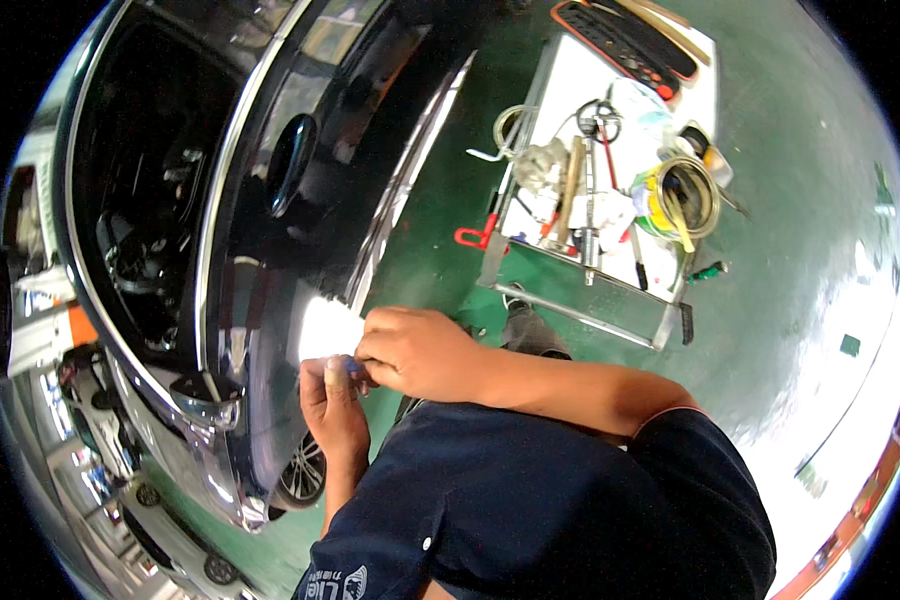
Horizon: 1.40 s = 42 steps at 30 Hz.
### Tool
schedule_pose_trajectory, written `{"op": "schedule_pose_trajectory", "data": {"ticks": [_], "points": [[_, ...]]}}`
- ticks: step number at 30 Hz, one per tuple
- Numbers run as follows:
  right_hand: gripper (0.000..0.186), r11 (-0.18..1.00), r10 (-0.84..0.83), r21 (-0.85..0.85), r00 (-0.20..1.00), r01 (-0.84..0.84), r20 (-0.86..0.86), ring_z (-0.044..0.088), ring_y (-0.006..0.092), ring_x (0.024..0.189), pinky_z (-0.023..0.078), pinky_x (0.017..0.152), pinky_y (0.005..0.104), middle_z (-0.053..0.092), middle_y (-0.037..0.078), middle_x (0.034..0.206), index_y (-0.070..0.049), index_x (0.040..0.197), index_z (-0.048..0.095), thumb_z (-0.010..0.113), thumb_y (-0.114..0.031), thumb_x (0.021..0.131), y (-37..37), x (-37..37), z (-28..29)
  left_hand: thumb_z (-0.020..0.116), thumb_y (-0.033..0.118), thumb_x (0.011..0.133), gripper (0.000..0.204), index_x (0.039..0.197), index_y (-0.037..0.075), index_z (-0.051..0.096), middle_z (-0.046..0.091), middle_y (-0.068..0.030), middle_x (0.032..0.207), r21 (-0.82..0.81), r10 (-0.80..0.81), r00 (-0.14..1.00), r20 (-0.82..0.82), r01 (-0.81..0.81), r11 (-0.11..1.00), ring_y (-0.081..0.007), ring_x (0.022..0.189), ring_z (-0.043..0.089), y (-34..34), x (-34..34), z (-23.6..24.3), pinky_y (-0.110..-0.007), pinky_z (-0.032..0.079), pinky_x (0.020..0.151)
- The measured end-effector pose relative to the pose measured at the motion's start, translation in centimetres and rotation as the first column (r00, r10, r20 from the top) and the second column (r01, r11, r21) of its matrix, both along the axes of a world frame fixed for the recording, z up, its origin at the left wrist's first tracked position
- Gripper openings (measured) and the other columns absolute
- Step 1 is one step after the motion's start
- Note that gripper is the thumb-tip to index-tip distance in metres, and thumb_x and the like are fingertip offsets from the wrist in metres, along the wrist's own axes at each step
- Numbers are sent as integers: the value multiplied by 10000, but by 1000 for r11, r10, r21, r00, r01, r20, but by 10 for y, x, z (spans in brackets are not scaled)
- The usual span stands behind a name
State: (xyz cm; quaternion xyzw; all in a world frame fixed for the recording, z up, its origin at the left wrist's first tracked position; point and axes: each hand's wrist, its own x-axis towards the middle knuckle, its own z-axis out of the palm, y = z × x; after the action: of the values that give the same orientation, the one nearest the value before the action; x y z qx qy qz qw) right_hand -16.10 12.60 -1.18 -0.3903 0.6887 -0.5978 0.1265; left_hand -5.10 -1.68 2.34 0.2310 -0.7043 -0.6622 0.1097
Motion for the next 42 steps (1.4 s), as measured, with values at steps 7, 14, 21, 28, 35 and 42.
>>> {"op": "schedule_pose_trajectory", "data": {"ticks": [7, 14, 21, 28, 35, 42], "points": [[135, 997, -7, 73, 994, -1, 108, 625, 295, 849, 519, 722, 421, 605, 83, 900, -45, 888, 638, 716, -121, 808, 15, -2, -3, 568, 127, 1061, 139, 971, 22, 582, 593, -43, 886, 19, -60, 998, -7, 60, 998, -112, 754, 538, 12, -10, -5, -260, 439, 683], [193, 991, -137, 30, 985, 134, 101, 617, 344, 881, 512, 756, 450, 589, 122, 891, -33, 829, 578, 724, -140, 763, 20, 10, -22, 550, 124, 1076, 127, 983, 37, 559, 598, -25, 908, 5, -129, 988, 87, 129, 992, -98, 788, 533, 24, -15, -6, -258, 450, 710], [239, 975, -209, 115, 963, 192, 167, 609, 309, 825, 500, 696, 420, 569, 95, 877, -65, 868, 561, 762, -134, 758, 30, 11, -32, 571, 56, 1053, 51, 1012, 34, 550, 628, -57, 945, 60, -120, 993, 22, 118, 991, -111, 785, 541, 33, -13, -31, -278, 469, 717], [255, 834, -504, 353, 845, 424, 177, 628, 379, 862, 519, 765, 475, 610, 191, 916, -16, 888, 599, 726, -219, 800, 86, -9, -121, 563, 40, 1029, 37, 1043, 12, 544, 628, -146, 951, 272, -195, 969, -153, 231, 934, -192, 828, 633, 30, -22, -27, -344, 513, 742], [215, 727, -565, 649, 734, 225, 378, 645, 409, 1005, 518, 865, 474, 674, 225, 1036, -28, 1014, 661, 643, -126, 823, 203, 61, -228, 695, 84, 955, 269, 1168, 5, 551, 667, -105, 1003, -2, -418, 863, 285, 436, 900, -166, 875, 667, 48, -101, -163, -276, 512, 738], [204, 452, -724, 855, 664, 255, 185, 670, 430, 964, 547, 850, 492, 715, 194, 1046, -73, 999, 708, 636, -147, 823, 281, 166, -289, 777, 72, 841, 342, 1128, -18, 614, 661, -119, 998, -440, -474, 800, 367, 599, 670, -213, 860, 683, 112, -203, -282, -346, 539, 776]]}}
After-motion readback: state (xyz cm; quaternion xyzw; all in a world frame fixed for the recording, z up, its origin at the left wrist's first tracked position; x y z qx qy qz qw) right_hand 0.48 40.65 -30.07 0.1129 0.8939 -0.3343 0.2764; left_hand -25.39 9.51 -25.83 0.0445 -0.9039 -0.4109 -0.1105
